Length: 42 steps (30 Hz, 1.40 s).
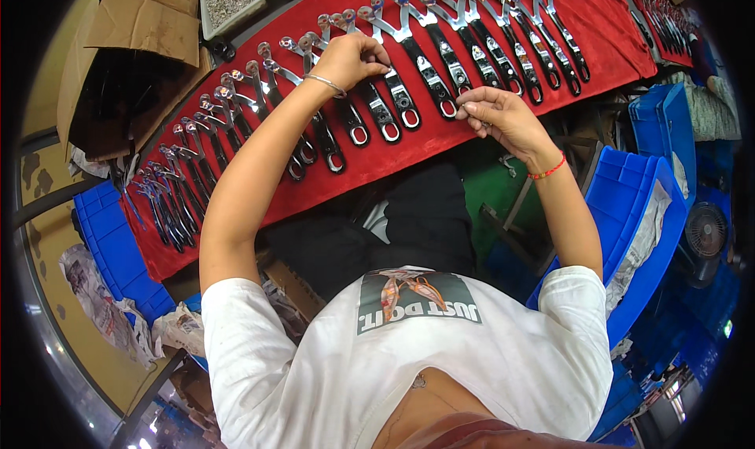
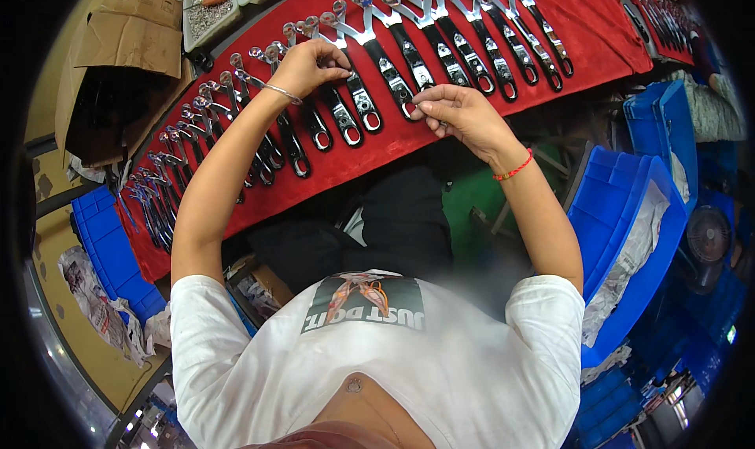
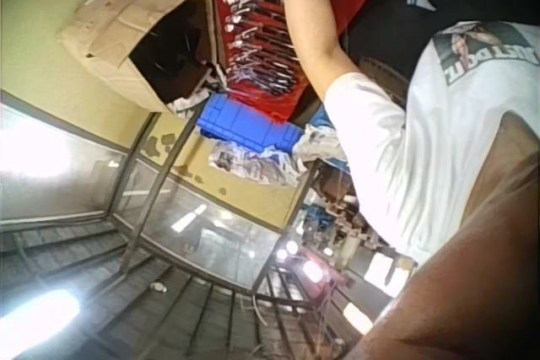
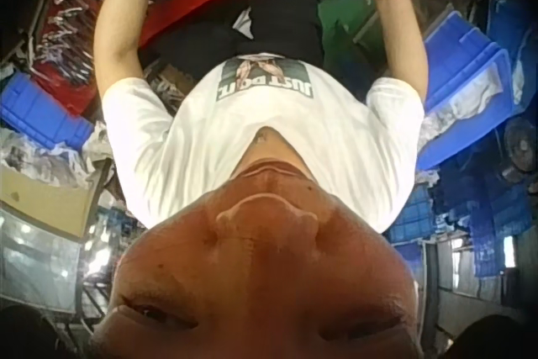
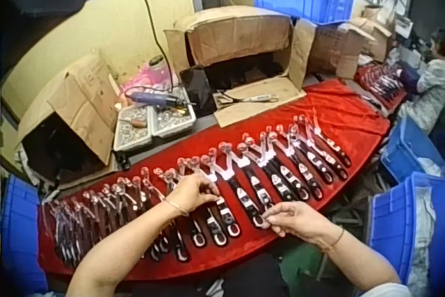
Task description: Organizing and placing wrenches into holders on a red mat.
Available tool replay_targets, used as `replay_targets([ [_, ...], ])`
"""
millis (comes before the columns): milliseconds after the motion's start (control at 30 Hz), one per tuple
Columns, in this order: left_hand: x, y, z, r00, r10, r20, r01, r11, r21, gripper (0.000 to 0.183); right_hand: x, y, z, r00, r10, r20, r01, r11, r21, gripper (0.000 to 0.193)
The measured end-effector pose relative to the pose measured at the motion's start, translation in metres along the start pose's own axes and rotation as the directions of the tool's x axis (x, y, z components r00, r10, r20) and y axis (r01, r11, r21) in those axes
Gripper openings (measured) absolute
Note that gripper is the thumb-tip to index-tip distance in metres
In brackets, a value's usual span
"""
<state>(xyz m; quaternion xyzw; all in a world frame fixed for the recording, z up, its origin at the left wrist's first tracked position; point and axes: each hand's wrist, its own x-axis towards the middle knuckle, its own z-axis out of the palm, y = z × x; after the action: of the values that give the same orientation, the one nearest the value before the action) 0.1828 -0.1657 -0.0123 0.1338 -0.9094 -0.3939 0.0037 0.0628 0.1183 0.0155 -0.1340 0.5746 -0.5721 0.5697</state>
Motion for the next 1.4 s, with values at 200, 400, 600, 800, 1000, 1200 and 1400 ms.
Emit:
replay_targets([
  [200, -0.001, 0.015, -0.004, 0.990, -0.141, 0.014, 0.141, 0.990, -0.005, 0.022, -0.006, 0.000, 0.001, 1.000, 0.003, -0.028, -0.003, 1.000, -0.005, 0.020],
  [400, 0.003, 0.014, -0.003, 0.989, -0.146, -0.004, 0.146, 0.985, 0.087, 0.022, 0.001, -0.001, 0.011, 0.996, -0.037, -0.086, 0.030, 0.996, -0.079, 0.020],
  [600, -0.011, 0.006, -0.017, 0.905, -0.297, 0.304, 0.424, 0.603, -0.676, 0.032, 0.031, -0.007, 0.011, 0.925, -0.360, -0.119, 0.160, 0.657, -0.737, 0.016],
  [800, -0.044, -0.001, -0.028, 0.895, -0.375, 0.240, 0.419, 0.523, -0.742, 0.032, 0.042, -0.012, 0.022, 0.941, -0.308, -0.138, 0.043, 0.516, -0.855, 0.017],
  [1000, -0.028, 0.013, -0.005, 0.989, -0.128, -0.074, 0.132, 0.990, 0.050, 0.020, 0.044, -0.011, 0.024, 0.911, -0.403, -0.088, 0.095, 0.412, -0.906, 0.016],
  [1200, -0.012, 0.015, 0.006, 0.996, 0.061, -0.059, -0.044, 0.968, 0.246, 0.015, 0.039, -0.025, 0.025, 0.976, -0.190, -0.105, 0.035, 0.617, -0.786, 0.026],
  [1400, 0.004, 0.033, 0.001, 0.994, 0.027, 0.108, -0.067, 0.917, 0.392, 0.016, 0.021, -0.018, 0.015, 0.959, -0.283, -0.021, 0.202, 0.733, -0.650, 0.026],
])
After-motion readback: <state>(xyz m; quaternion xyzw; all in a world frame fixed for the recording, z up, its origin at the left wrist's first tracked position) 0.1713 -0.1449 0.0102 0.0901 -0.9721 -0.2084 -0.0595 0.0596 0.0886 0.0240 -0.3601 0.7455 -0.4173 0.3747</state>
